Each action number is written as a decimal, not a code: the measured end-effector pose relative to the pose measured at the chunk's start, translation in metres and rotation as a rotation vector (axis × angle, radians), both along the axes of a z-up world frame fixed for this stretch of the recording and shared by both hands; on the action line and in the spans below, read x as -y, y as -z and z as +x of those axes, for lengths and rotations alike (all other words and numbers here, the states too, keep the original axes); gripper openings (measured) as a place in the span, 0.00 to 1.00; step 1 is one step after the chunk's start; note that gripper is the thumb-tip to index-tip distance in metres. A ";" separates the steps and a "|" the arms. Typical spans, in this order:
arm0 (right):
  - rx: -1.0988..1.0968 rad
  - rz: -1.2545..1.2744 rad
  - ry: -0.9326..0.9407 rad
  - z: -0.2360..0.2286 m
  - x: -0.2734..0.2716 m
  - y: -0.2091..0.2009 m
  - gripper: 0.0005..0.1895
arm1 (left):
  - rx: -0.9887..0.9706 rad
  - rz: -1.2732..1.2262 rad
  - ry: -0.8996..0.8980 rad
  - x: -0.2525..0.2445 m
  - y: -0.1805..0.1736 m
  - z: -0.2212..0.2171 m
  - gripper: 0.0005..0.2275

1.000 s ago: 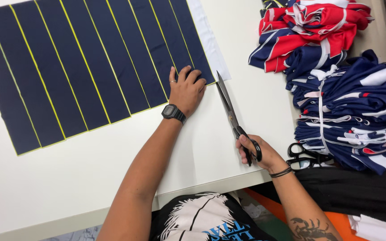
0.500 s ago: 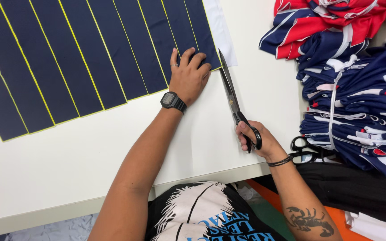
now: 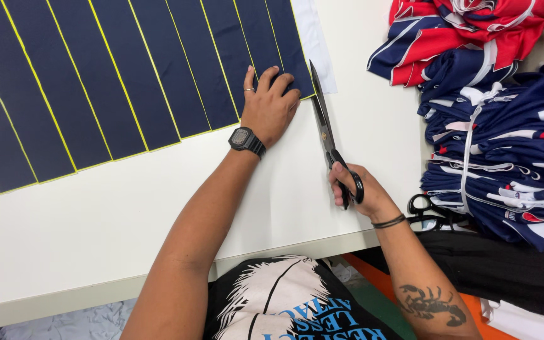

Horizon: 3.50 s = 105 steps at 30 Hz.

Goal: The person uses shears to cut a large piece of dark blue fabric with yellow stripes into multiple vertical strips on a white table. Cut pieces are moved aside as the cutting progresses.

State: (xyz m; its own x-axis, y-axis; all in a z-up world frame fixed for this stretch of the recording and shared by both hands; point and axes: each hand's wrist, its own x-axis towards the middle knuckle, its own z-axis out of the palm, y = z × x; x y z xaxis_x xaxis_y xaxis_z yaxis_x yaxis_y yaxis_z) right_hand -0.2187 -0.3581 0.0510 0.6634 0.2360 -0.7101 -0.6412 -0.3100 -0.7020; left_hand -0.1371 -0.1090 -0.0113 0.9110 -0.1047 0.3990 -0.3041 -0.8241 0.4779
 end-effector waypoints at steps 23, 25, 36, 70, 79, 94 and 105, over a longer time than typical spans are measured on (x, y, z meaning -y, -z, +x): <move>0.023 -0.059 0.039 0.016 -0.018 -0.002 0.25 | -0.014 -0.006 -0.003 0.000 0.002 0.001 0.04; 0.008 -0.100 0.039 0.016 -0.017 -0.001 0.23 | -0.006 -0.008 -0.004 0.000 0.000 0.001 0.04; 0.010 0.026 0.002 0.042 -0.024 0.008 0.31 | 0.002 -0.006 0.002 -0.002 -0.005 -0.002 0.05; 0.075 0.026 -0.009 0.083 -0.049 0.008 0.28 | -0.024 -0.021 -0.007 -0.001 -0.005 -0.003 0.05; 0.035 0.013 0.014 0.099 -0.058 -0.003 0.32 | -0.038 0.001 -0.004 -0.002 -0.007 -0.002 0.04; 0.108 -0.012 -0.019 0.116 -0.063 0.007 0.29 | -0.015 -0.001 -0.018 0.000 -0.008 -0.004 0.05; 0.004 0.015 0.005 0.135 -0.069 -0.003 0.33 | -0.015 0.078 -0.103 -0.030 -0.021 0.084 0.10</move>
